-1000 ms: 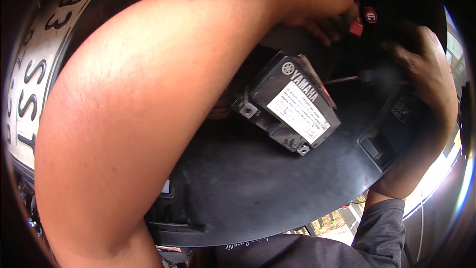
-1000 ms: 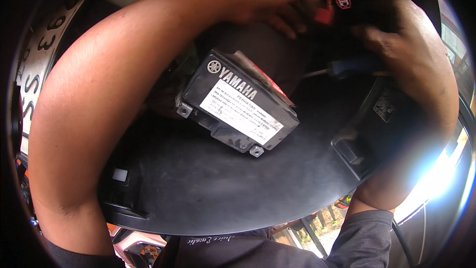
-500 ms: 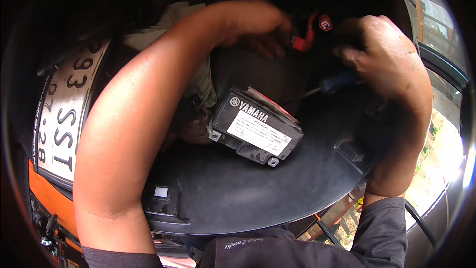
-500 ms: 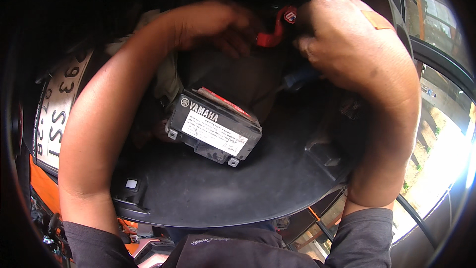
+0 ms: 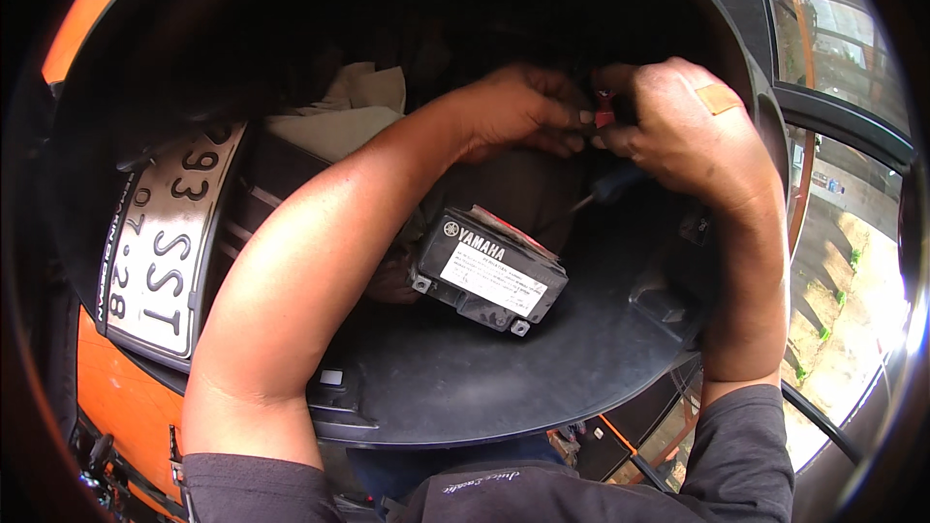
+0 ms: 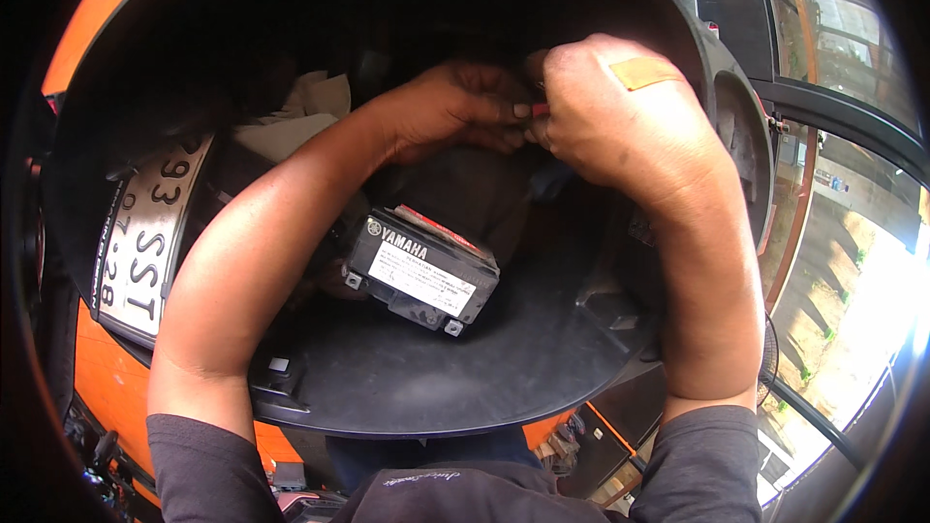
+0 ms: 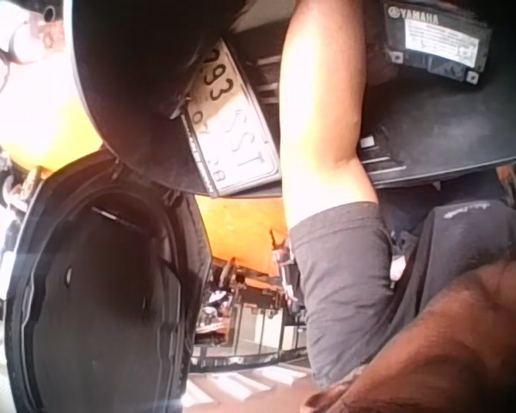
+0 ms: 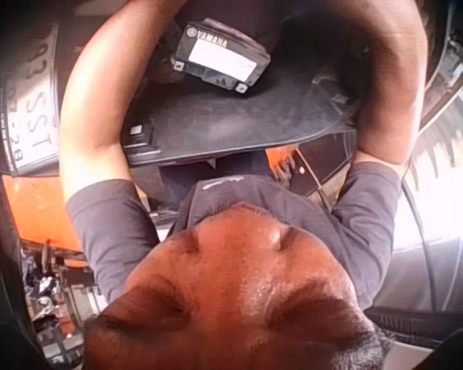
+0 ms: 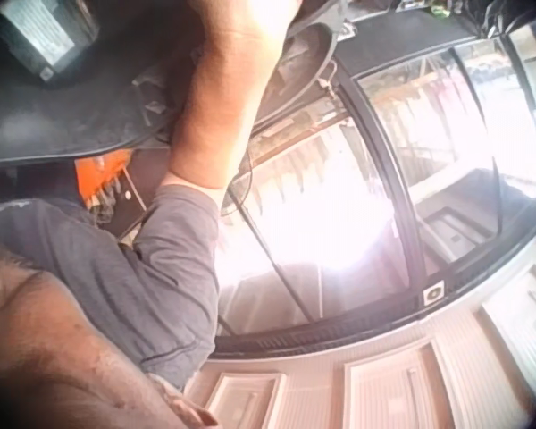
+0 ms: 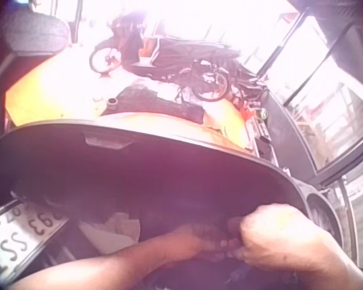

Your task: The person disconnects and removes a battery from a motorcycle's under-seat storage compartment and then uses a screwdriver to tighten a screw on the vehicle's body.

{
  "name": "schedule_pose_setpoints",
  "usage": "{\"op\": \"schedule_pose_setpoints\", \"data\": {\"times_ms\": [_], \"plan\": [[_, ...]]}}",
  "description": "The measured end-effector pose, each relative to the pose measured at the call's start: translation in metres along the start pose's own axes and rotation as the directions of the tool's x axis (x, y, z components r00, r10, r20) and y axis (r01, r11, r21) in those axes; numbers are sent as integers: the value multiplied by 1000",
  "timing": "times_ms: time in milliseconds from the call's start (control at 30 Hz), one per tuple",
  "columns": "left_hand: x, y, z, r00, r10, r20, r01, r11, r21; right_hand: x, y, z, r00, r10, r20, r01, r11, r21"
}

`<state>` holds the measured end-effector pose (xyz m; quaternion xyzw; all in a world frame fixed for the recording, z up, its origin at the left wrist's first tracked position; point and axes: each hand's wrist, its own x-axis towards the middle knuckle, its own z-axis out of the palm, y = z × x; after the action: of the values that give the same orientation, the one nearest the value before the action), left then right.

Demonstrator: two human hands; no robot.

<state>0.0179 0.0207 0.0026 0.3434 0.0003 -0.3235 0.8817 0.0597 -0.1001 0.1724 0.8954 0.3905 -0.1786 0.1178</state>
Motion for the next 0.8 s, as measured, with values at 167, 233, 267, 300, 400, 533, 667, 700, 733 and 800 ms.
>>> {"op": "schedule_pose_setpoints", "data": {"times_ms": [167,233,267,300,400,533,667,700,733,800], "plan": [[-2,5,0,999,53,-10,-53,995,-81,0,0,4,998,58,3,-58,998,-6],[-2,6,-1,998,64,-5,-64,996,-68,1,-3,5,995,101,-10,-101,994,-29],[-2,6,-1,998,69,-2,-69,996,-61,2,-5,6,992,123,-17,-124,992,-40],[-1,6,2,996,88,-11,-89,995,-38,1,-5,5,990,142,-10,-143,988,-63],[2,7,9,989,142,-26,-141,989,49,2,-7,3,985,166,-37,-169,979,-115],[2,14,6,974,226,4,-211,901,379,7,-15,3,972,229,-47,-233,966,-113],[-7,38,25,941,337,41,-240,575,782,5,-10,5,953,301,-31,-303,946,-115],[-7,39,25,939,344,28,-216,523,824,6,-12,4,955,297,-28,-298,947,-118],[-5,39,26,936,351,15,-190,470,862,8,-14,3,956,290,-41,-293,949,-117],[-8,41,31,928,372,-16,-148,408,901,7,-16,3,958,280,-59,-285,952,-112]]}}
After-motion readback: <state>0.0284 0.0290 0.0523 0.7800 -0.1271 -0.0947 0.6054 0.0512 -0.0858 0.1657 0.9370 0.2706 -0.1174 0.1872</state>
